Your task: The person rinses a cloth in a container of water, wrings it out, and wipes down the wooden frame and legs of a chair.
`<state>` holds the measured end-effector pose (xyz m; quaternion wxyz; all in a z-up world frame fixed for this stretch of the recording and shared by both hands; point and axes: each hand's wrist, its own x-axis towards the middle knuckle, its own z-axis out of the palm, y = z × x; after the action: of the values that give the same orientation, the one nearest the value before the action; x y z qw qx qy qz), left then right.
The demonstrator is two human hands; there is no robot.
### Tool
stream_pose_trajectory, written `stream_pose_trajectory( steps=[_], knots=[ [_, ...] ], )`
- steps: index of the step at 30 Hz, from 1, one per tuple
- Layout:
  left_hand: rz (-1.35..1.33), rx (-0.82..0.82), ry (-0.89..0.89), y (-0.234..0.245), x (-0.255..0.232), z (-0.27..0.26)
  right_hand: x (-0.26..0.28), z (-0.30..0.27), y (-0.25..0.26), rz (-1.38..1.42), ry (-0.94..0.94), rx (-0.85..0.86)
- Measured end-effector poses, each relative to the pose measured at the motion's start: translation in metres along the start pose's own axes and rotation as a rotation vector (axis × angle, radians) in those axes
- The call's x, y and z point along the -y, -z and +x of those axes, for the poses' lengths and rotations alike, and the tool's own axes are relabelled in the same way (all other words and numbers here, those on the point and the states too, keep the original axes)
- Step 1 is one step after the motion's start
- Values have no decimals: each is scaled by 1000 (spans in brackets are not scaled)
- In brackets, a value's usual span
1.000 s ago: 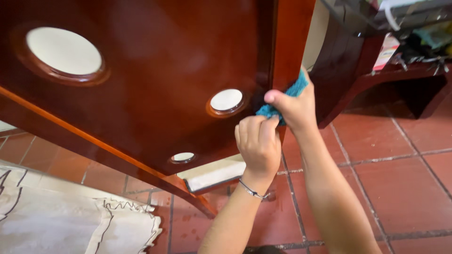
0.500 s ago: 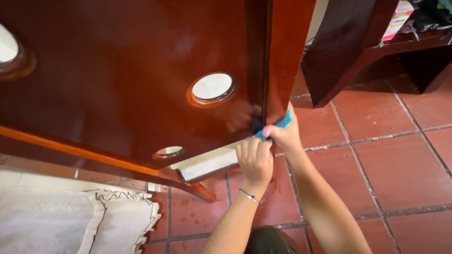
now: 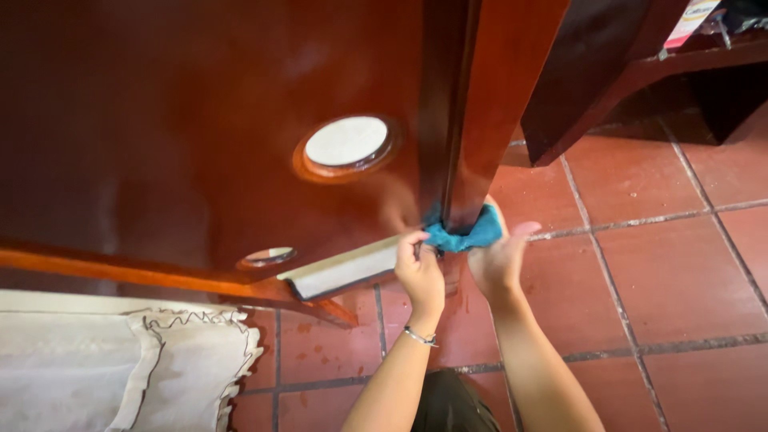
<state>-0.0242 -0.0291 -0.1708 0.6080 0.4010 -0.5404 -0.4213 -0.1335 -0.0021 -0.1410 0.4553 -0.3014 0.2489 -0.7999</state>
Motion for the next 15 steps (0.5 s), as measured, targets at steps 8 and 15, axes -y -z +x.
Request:
stream_pose_trajectory(
  steps=[8, 15],
  knots=[
    [-359, 92, 92, -26, 9, -4, 9, 18, -52, -343, 155, -161],
    [357, 324, -302, -10, 23, 7, -36, 9, 15, -885, 279, -150]
  ],
)
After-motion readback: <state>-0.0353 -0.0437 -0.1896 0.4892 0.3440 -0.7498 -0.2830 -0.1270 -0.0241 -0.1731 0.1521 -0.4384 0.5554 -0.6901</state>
